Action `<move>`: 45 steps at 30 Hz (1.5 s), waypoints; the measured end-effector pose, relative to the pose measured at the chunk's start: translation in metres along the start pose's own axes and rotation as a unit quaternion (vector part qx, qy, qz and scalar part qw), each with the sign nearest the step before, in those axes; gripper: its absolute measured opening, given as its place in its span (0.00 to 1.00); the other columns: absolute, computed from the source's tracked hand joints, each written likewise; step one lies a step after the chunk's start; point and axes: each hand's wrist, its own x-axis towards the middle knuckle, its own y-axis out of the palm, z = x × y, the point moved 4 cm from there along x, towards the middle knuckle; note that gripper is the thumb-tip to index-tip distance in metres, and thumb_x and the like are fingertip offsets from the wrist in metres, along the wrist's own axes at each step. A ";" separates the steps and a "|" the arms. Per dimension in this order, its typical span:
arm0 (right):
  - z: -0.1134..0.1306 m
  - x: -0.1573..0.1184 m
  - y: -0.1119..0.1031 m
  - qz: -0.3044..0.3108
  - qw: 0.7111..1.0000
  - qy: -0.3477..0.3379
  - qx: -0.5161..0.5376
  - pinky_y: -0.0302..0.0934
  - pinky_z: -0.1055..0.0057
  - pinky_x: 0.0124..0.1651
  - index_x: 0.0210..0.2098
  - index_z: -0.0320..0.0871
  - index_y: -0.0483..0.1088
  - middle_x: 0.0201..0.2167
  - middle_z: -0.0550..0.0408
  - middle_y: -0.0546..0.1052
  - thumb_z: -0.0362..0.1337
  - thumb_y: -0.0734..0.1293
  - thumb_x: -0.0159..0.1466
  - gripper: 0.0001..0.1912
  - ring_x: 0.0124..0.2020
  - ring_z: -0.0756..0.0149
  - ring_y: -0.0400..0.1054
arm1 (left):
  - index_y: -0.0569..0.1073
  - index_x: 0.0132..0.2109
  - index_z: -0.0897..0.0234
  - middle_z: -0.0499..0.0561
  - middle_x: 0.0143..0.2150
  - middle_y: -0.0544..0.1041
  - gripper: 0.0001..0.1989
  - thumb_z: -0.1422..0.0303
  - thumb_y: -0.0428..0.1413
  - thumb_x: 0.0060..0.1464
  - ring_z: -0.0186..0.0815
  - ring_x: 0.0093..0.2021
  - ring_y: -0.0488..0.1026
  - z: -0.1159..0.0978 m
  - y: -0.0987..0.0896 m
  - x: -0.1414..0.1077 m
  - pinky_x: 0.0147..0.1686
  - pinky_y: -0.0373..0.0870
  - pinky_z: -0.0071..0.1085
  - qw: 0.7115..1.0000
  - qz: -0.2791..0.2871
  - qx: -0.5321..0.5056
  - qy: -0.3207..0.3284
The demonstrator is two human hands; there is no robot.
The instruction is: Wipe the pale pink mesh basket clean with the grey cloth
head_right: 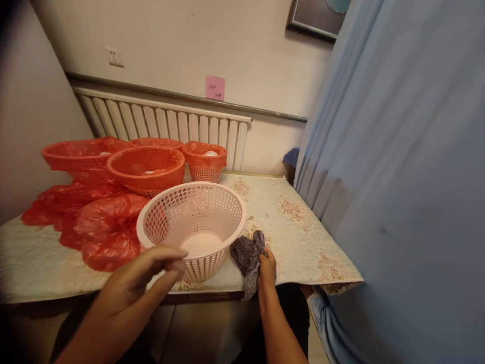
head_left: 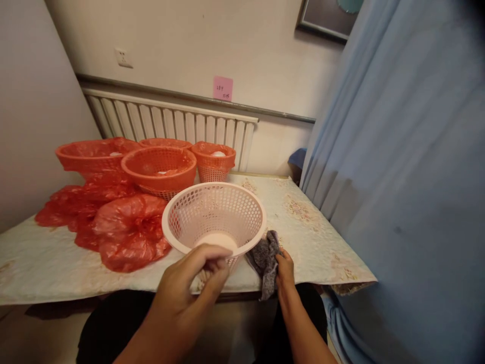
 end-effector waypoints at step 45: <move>0.233 0.030 0.081 0.289 0.832 -0.348 -0.322 0.57 0.67 0.39 0.26 0.44 0.63 0.30 0.54 0.70 0.40 0.55 0.66 0.13 0.34 0.63 0.63 | 0.67 0.31 0.61 0.49 0.28 0.71 0.09 0.66 0.52 0.60 0.41 0.30 0.67 0.043 0.065 0.031 0.33 0.56 0.38 0.932 0.069 0.315 0.163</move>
